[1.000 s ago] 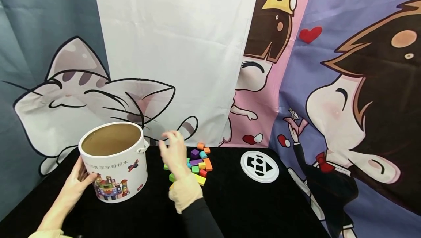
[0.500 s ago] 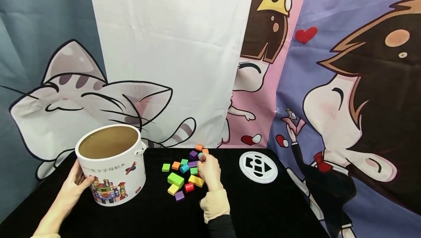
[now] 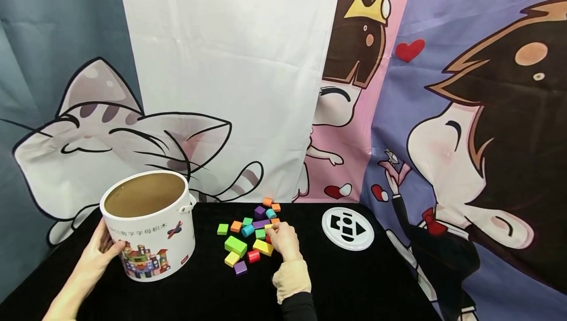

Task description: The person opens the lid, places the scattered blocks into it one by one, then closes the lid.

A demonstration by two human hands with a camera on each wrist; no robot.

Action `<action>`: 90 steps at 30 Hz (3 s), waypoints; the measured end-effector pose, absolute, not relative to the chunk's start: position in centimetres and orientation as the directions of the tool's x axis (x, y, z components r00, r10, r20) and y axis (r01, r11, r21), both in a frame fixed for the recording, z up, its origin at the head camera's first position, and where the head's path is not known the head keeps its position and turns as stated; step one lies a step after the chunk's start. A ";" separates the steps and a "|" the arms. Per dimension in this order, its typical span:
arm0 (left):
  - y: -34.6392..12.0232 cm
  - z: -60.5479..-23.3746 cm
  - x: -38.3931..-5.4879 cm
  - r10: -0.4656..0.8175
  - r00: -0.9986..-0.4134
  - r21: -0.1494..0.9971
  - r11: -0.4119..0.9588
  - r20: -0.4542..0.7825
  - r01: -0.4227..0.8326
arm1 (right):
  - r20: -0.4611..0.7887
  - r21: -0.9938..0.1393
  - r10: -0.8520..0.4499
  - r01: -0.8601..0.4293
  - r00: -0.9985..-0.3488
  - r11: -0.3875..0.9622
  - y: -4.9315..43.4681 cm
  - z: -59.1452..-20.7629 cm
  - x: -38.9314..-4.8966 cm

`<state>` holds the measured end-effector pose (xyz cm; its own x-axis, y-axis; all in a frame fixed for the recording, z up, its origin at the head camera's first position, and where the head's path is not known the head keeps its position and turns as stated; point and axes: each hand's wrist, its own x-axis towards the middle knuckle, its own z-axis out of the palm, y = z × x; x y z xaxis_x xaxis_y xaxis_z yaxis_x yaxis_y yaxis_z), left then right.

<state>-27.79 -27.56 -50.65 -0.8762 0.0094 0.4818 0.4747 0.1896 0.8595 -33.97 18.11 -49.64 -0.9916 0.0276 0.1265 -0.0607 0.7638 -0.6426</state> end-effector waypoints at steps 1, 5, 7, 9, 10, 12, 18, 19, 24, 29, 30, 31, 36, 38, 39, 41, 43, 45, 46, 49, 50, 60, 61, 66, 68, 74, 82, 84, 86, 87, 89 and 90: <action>-27.6 -50.6 -27.8 0.010 -0.876 0.860 0.189 0.481 0.474 | 0.122 -0.643 0.031 -0.056 -0.992 0.764 18.0 -49.8 -34.1; -27.9 -50.5 -27.6 0.002 -0.879 0.864 0.182 0.477 0.470 | 0.131 -0.621 0.016 -0.070 -0.991 0.781 17.4 -50.4 -34.4; -28.0 -50.6 -27.5 -0.002 -0.880 0.865 0.184 0.475 0.467 | 0.135 -0.611 0.009 -0.076 -0.991 0.788 17.2 -50.6 -34.5; -27.9 -50.7 -27.6 0.001 -0.880 0.865 0.183 0.475 0.467 | 0.134 -0.601 0.010 -0.073 -0.991 0.796 17.2 -50.7 -34.5; -27.9 -50.7 -27.7 0.004 -0.879 0.864 0.184 0.476 0.469 | 0.133 -0.598 0.010 -0.072 -0.991 0.798 17.3 -50.7 -34.5; -27.8 -50.7 -27.8 0.009 -0.878 0.861 0.186 0.479 0.472 | 0.125 -0.598 0.009 -0.068 -0.992 0.799 17.4 -50.7 -34.5; -27.7 -50.7 -27.9 0.008 -0.875 0.861 0.175 0.484 0.478 | 0.102 -0.603 -0.049 -0.101 -0.994 0.791 17.7 -50.8 -34.2; -27.7 -50.7 -27.9 0.009 -0.876 0.863 0.169 0.483 0.477 | 0.096 -0.602 -0.058 -0.104 -0.994 0.792 17.7 -50.7 -34.2; -27.6 -50.7 -27.9 0.006 -0.874 0.860 0.178 0.485 0.478 | 0.080 -0.567 -0.106 -0.133 -0.991 0.813 17.5 -50.6 -34.2; -27.5 -50.8 -28.0 0.003 -0.873 0.858 0.181 0.488 0.480 | 0.070 -0.546 -0.131 -0.148 -0.989 0.825 17.7 -50.2 -34.0; -27.5 -50.8 -28.0 0.004 -0.872 0.857 0.183 0.489 0.481 | 0.062 -0.548 -0.127 -0.140 -0.990 0.825 17.8 -50.2 -33.9; -27.4 -50.8 -28.0 0.006 -0.873 0.858 0.185 0.487 0.480 | 0.054 -0.553 -0.120 -0.129 -0.991 0.823 17.9 -50.1 -33.8; -27.2 -50.8 -27.9 0.007 -0.879 0.862 0.189 0.477 0.470 | 0.037 -0.583 -0.084 -0.090 -0.996 0.808 18.7 -50.1 -33.5; -27.2 -50.9 -27.9 0.002 -0.879 0.863 0.188 0.477 0.469 | 0.038 -0.597 -0.075 -0.082 -0.997 0.798 18.9 -50.0 -33.5; -27.2 -50.9 -27.9 0.001 -0.878 0.862 0.189 0.478 0.470 | 0.037 -0.602 -0.070 -0.078 -0.997 0.794 19.0 -49.9 -33.4; -27.2 -50.9 -27.9 0.000 -0.877 0.861 0.192 0.480 0.471 | 0.042 -0.608 -0.064 -0.076 -0.997 0.790 19.1 -49.7 -33.4; -27.2 -50.9 -28.0 -0.001 -0.875 0.858 0.196 0.484 0.474 | 0.054 -0.605 -0.059 -0.080 -0.997 0.792 19.2 -49.5 -33.3; -27.3 -50.9 -28.0 0.000 -0.874 0.856 0.199 0.486 0.476 | 0.067 -0.601 -0.054 -0.084 -0.996 0.795 19.3 -49.2 -33.3; -27.3 -50.9 -28.0 0.000 -0.874 0.856 0.198 0.486 0.477 | 0.076 -0.599 -0.055 -0.090 -0.996 0.795 19.3 -49.0 -33.2; -27.4 -50.9 -28.0 0.000 -0.872 0.853 0.203 0.490 0.480 | 0.083 -0.605 -0.058 -0.097 -0.995 0.791 19.2 -48.4 -33.0; -27.5 -50.9 -28.0 -0.002 -0.872 0.853 0.205 0.490 0.479 | 0.084 -0.609 -0.063 -0.101 -0.994 0.787 19.2 -48.2 -32.9; -27.8 -50.7 -27.9 -0.002 -0.871 0.850 0.219 0.492 0.479 | 0.162 -0.591 -0.142 -0.212 -0.976 0.778 18.1 -45.0 -31.9; -27.9 -50.7 -27.9 -0.001 -0.871 0.850 0.220 0.491 0.479 | 0.172 -0.589 -0.151 -0.225 -0.973 0.777 17.9 -44.6 -31.7; -28.1 -50.5 -27.8 -0.001 -0.877 0.853 0.231 0.481 0.468 | 0.228 -0.570 -0.209 -0.304 -0.951 0.763 17.2 -43.0 -31.0; -28.1 -50.4 -27.8 -0.001 -0.876 0.852 0.233 0.483 0.470 | 0.244 -0.555 -0.225 -0.326 -0.943 0.765 16.8 -42.3 -30.7; -27.9 -50.4 -27.8 -0.003 -0.871 0.850 0.220 0.491 0.478 | 0.303 -0.509 -0.298 -0.418 -0.905 0.752 16.0 -40.4 -29.1; -27.5 -50.7 -28.0 0.005 -0.872 0.845 0.241 0.490 0.477 | 0.442 -0.492 -0.392 -0.583 -0.807 0.646 13.7 -37.3 -26.5; -27.5 -50.7 -28.0 0.003 -0.873 0.848 0.238 0.487 0.474 | 0.462 -0.463 -0.424 -0.619 -0.779 0.634 12.4 -36.2 -26.3; -27.5 -50.7 -27.9 0.000 -0.875 0.850 0.233 0.485 0.471 | 0.475 -0.431 -0.446 -0.642 -0.759 0.634 11.0 -35.0 -25.9; -27.5 -50.7 -27.9 -0.001 -0.875 0.852 0.231 0.483 0.470 | 0.480 -0.417 -0.455 -0.651 -0.750 0.634 10.3 -34.4 -25.7; -27.6 -50.7 -27.7 -0.002 -0.879 0.856 0.229 0.477 0.464 | 0.486 -0.384 -0.475 -0.668 -0.733 0.637 8.8 -33.3 -25.2; -27.6 -50.7 -27.6 -0.002 -0.881 0.858 0.227 0.474 0.461 | 0.494 -0.369 -0.488 -0.682 -0.720 0.632 8.0 -32.7 -24.9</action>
<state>-27.63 -27.63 -50.72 -0.8808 -0.0021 0.4735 0.4608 0.2266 0.8581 -24.93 7.98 -32.74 -0.7197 -0.4876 0.4941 -0.6815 0.6319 -0.3691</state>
